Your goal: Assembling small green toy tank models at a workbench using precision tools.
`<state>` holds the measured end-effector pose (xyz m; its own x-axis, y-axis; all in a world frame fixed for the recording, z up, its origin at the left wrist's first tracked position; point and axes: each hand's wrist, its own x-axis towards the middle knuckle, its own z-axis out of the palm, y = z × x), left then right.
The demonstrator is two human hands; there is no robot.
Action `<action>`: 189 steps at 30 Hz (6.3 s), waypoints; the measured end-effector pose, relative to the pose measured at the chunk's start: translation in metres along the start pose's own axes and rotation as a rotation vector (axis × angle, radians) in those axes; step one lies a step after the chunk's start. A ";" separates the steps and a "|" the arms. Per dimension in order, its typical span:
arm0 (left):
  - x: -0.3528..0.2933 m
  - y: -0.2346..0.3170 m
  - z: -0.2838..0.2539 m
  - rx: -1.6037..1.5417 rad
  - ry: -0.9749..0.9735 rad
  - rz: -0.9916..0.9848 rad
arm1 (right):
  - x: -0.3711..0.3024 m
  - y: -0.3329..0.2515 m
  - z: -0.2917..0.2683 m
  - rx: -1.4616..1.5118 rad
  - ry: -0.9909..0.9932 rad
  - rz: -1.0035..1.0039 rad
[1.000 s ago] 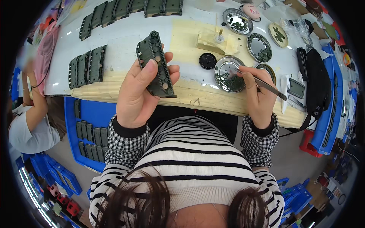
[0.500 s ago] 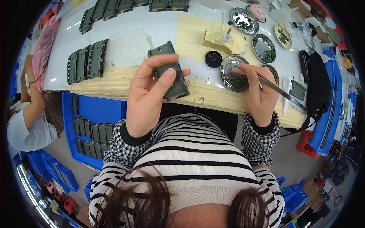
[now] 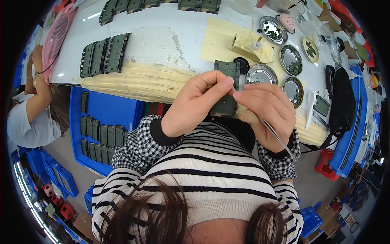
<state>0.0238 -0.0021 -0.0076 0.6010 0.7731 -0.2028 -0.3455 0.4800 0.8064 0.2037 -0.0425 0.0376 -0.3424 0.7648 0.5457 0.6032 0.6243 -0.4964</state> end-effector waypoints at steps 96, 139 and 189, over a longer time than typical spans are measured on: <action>-0.008 0.030 -0.016 -0.407 0.162 -0.080 | -0.005 -0.010 0.012 0.350 0.238 0.228; -0.007 0.021 -0.015 -0.422 0.175 -0.063 | -0.010 -0.007 0.020 0.255 0.172 0.204; -0.004 0.022 -0.009 -0.596 0.060 -0.163 | -0.009 -0.020 -0.005 0.152 0.015 0.051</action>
<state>0.0069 0.0089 0.0059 0.6442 0.6840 -0.3424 -0.6060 0.7295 0.3173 0.1987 -0.0627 0.0462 -0.3027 0.7945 0.5265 0.5035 0.6023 -0.6194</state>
